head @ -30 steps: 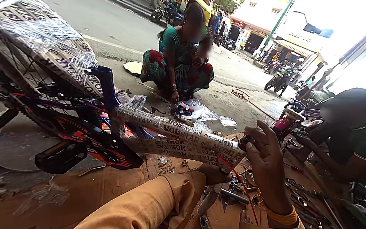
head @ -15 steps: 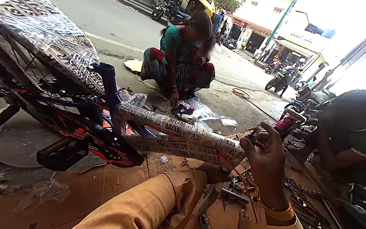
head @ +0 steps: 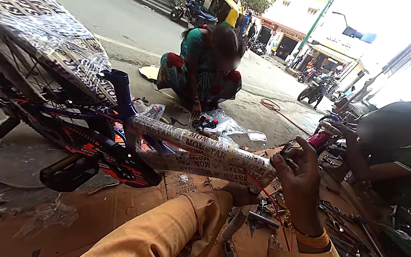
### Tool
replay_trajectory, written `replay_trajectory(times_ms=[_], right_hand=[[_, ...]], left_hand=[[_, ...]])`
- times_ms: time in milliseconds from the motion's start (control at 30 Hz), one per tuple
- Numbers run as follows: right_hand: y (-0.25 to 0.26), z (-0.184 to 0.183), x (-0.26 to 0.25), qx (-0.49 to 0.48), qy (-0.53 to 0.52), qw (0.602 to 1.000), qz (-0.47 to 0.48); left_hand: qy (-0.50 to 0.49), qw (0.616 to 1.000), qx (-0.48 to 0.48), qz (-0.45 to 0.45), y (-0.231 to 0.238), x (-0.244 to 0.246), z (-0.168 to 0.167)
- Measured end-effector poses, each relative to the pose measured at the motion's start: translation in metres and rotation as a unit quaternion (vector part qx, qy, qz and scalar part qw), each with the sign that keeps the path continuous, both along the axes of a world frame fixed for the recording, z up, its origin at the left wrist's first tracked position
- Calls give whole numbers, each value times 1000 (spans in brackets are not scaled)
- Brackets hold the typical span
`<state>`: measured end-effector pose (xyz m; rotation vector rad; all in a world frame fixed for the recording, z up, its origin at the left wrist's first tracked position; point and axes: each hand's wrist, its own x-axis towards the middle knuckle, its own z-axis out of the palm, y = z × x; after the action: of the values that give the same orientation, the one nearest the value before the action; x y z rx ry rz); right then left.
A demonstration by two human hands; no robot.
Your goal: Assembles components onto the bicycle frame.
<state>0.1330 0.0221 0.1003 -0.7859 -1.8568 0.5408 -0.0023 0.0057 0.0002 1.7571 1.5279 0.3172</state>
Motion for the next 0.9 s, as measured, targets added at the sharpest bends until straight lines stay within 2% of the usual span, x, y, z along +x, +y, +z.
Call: replay_trajectory(times_ms=[100,200,300,400,500,633,800,900], right_hand=[[-2,2,2,1,3,999,34],[-2,2,3,-16,2,998,64],[-3,0,-1,-40,-3,998,38],[-6,-5,-6,-87,68,994,26],[-4,-12,-9,-112,110,986,56],[-1,-18,-7,-132,129,977,106],[-5,-17,-12,-132,102,984,66],[-2,-20,-12,-141,136,975,108]], left_hand=[[2,1000,-4,6,3,0,-5],[-1,1000,-12,5,-1,-1,5],[-11,1000,-26,6,-5,-2,14],[6,1000,-13,6,2,0,-1],[14,1000,-27,4,0,0,5],[-2,999,-35,0,-5,-2,16],[10,999,-45,13,-5,-2,17],[-6,999,-32,7,-4,-3,11]])
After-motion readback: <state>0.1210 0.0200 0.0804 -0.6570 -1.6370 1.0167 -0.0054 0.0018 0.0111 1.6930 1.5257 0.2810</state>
